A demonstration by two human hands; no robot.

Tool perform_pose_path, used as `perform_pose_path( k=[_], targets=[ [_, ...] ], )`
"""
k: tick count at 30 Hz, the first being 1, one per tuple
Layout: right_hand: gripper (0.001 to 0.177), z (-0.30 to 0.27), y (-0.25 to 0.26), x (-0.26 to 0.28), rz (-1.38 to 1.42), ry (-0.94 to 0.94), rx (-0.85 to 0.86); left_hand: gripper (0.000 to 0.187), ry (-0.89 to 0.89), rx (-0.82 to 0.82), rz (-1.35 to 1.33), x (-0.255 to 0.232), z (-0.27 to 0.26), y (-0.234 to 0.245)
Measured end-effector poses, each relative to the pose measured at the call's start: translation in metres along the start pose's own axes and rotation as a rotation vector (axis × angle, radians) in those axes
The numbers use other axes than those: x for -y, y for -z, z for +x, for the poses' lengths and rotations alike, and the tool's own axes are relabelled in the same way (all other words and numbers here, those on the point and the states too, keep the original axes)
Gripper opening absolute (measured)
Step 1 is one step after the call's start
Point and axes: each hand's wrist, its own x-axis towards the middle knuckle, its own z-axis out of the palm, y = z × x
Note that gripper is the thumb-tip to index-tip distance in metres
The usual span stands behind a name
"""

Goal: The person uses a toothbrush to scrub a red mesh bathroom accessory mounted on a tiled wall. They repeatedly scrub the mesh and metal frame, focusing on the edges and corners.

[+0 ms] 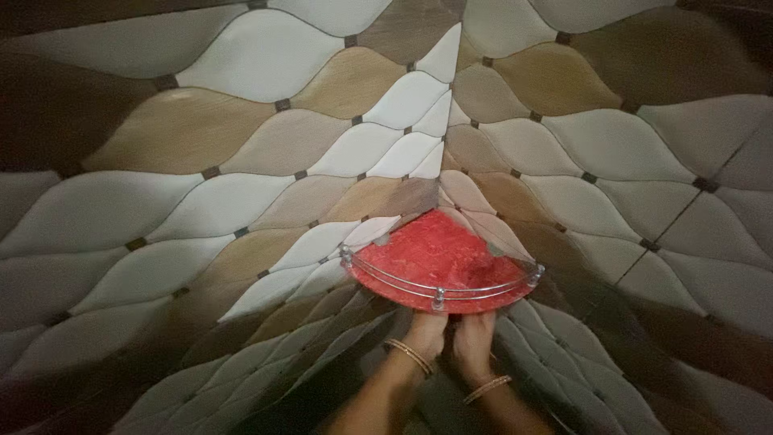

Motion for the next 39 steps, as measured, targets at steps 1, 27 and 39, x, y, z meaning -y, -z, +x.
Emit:
perform_pose_path(
  k=[1,27,39],
  targets=[
    [0.028,0.0,-0.002,0.004,0.027,-0.007,0.003,0.045,-0.03,0.005,0.004,0.002,0.001,-0.002],
    [0.027,-0.085,0.049,0.117,-0.048,-0.091,-0.252,0.039,-0.148,0.418,0.022,-0.034,-0.164,-0.094],
    [0.029,-0.11,0.043,0.167,-0.119,-0.155,-0.37,0.036,-0.188,0.538,-0.009,-0.029,-0.204,-0.109]
  ],
)
